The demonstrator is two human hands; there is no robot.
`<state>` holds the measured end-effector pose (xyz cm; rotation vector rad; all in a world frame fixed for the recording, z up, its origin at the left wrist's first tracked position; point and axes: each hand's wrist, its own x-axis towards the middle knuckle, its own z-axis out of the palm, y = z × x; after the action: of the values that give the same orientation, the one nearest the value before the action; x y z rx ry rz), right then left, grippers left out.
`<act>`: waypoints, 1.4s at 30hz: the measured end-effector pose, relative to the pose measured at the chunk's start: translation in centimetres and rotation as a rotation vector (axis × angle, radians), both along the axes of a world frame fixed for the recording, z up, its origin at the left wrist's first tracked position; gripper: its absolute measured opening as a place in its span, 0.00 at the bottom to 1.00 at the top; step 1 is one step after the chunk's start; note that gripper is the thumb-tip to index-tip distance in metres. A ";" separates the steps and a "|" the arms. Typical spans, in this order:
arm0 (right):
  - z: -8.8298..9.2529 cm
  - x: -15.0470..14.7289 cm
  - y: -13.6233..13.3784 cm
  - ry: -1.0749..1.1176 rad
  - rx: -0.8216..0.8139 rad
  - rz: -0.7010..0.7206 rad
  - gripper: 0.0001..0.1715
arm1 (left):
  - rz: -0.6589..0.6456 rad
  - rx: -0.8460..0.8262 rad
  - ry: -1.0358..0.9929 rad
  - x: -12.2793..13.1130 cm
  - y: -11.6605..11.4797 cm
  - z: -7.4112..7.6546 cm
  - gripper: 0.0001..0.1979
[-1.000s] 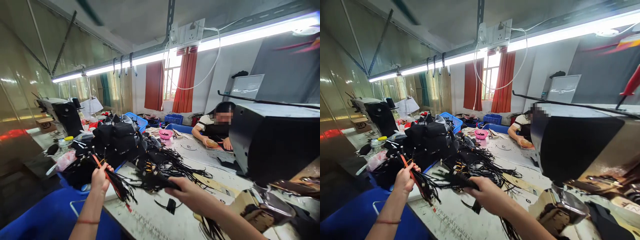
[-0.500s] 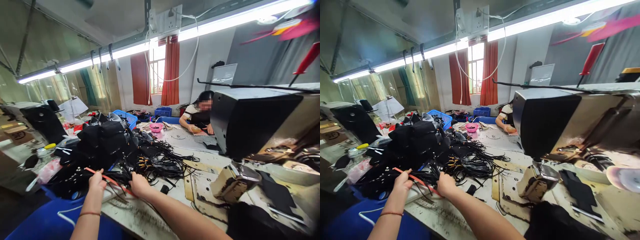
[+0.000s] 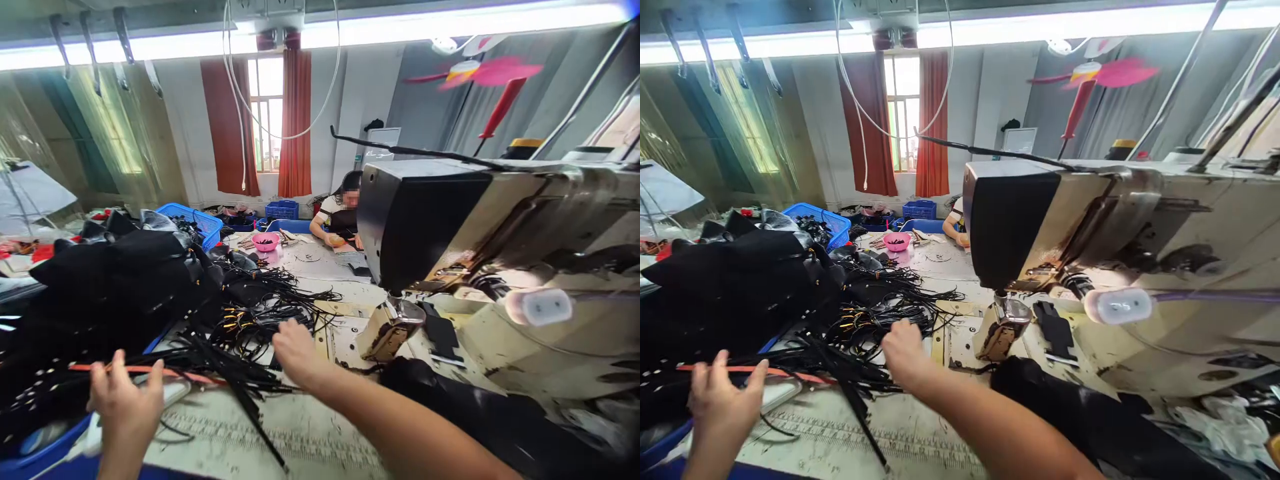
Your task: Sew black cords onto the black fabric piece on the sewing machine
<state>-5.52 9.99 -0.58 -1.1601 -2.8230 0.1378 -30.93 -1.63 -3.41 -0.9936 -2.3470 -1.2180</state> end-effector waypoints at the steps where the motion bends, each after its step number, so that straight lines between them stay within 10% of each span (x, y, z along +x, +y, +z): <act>1: -0.2 2.2 1.2 -0.044 0.005 -0.008 0.02 | -0.061 0.038 0.090 1.8 0.1 -0.1 0.30; 6: -1.5 8.0 4.6 -0.084 0.033 0.052 0.08 | -0.769 -0.213 0.215 10.4 3.0 -1.6 0.12; 13: -2.1 7.8 4.5 0.011 0.038 0.099 0.05 | -0.891 -0.422 0.331 15.9 7.0 -2.5 0.08; 22: 0.8 8.2 2.4 0.258 -0.069 0.116 0.15 | -0.782 -0.299 0.465 5.6 6.2 5.3 0.14; 29: -3.3 2.7 0.4 0.063 -0.129 0.235 0.04 | -0.665 -0.446 0.541 -1.6 4.5 1.5 0.21; 35: -0.3 3.1 -0.8 0.113 -0.073 0.110 0.14 | -0.617 -0.462 0.521 -0.3 3.6 0.2 0.23; 42: -0.4 0.0 -11.8 0.122 -0.220 0.343 0.18 | -0.864 -0.385 0.447 6.2 6.0 1.3 0.17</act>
<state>-5.52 -1.82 -0.95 -0.6570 -2.9234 0.5335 -24.69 4.35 -2.15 -2.2814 -1.8391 -0.6275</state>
